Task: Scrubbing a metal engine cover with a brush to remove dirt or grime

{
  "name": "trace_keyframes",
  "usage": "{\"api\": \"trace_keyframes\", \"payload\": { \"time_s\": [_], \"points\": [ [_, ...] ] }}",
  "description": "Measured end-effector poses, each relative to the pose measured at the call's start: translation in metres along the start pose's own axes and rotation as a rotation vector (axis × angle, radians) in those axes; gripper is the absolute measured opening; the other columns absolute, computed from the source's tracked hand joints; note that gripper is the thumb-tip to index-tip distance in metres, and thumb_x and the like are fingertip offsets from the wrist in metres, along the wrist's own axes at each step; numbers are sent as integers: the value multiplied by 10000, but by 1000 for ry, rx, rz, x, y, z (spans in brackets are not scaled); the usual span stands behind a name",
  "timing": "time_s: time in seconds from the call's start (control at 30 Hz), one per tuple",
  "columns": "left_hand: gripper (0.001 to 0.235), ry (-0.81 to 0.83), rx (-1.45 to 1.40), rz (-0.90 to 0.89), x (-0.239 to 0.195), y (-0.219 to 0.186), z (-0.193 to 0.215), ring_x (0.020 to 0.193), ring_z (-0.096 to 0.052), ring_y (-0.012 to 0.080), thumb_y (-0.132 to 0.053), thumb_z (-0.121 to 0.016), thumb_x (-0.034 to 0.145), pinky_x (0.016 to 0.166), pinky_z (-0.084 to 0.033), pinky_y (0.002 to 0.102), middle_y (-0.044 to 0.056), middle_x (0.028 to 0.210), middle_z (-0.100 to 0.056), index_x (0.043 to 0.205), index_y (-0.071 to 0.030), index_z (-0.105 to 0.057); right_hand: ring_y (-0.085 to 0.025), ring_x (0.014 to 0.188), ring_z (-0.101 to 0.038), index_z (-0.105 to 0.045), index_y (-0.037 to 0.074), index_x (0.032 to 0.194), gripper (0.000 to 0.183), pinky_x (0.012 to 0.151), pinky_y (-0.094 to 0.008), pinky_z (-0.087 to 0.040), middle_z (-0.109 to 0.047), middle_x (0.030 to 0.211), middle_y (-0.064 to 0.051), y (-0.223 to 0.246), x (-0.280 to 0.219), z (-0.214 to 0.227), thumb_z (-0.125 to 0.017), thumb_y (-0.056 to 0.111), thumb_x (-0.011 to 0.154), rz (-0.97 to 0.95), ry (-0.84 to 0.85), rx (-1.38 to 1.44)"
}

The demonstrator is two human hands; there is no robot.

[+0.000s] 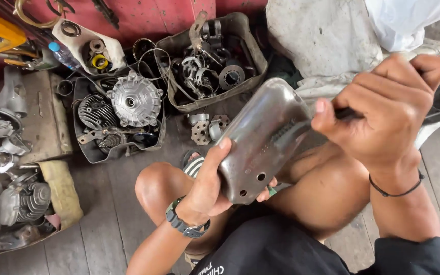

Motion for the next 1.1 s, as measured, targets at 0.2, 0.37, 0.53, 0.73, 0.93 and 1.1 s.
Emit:
{"api": "trace_keyframes", "payload": {
  "time_s": [0.2,0.37,0.53,0.73,0.93,1.1],
  "points": [
    [780,16,114,5,1,1,4,629,-593,329,-591,-518,937,646,-516,403,277,936,-667,1381,50,-520,-230,518,-347,-470,160,524,609,970,-437,-287,-343,449,-21,3,-5,-8,-456,402,1083,67,-8,-7],
    [741,-7,107,-39,3,-5,4,857,-669,320,-556,-548,946,646,-542,385,228,1067,-666,1406,24,-512,-232,578,-411,-483,171,535,607,1144,-403,-199,-384,470,-14,10,-10,-14,-456,408,1093,122,-42,-8],
    [750,19,107,-73,3,-17,-1,888,-645,322,-537,-540,957,659,-536,374,211,1239,-624,1485,-9,-467,-230,615,-382,-478,109,559,639,903,-443,-279,-422,489,-13,10,16,-10,-532,402,1124,108,-40,-77],
    [758,-3,123,-99,-1,-32,-8,845,-644,355,-532,-534,965,611,-536,381,255,1141,-625,1507,-12,-435,-252,694,-470,-528,108,583,594,928,-438,-269,-501,546,-11,6,26,-17,-624,347,1118,144,-21,-22],
    [717,48,82,-68,2,-33,-3,863,-645,371,-523,-555,969,611,-543,385,247,1178,-619,1447,3,-461,-214,541,-373,-450,152,523,621,879,-450,-270,-345,473,10,9,36,-22,-526,367,1101,188,16,39],
    [701,85,32,-68,10,-30,13,772,-626,337,-544,-497,1009,677,-543,402,259,1079,-645,1405,34,-478,-181,537,-346,-442,190,527,601,845,-399,-278,-406,462,-12,18,31,-39,-505,409,1083,268,35,51]
  ]
}}
Point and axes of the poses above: each hand's wrist, its own x-axis towards the middle knuckle, its own z-axis out of the back of the hand, y = z × x, the point moved 2 cm from there along x, towards the middle knuckle
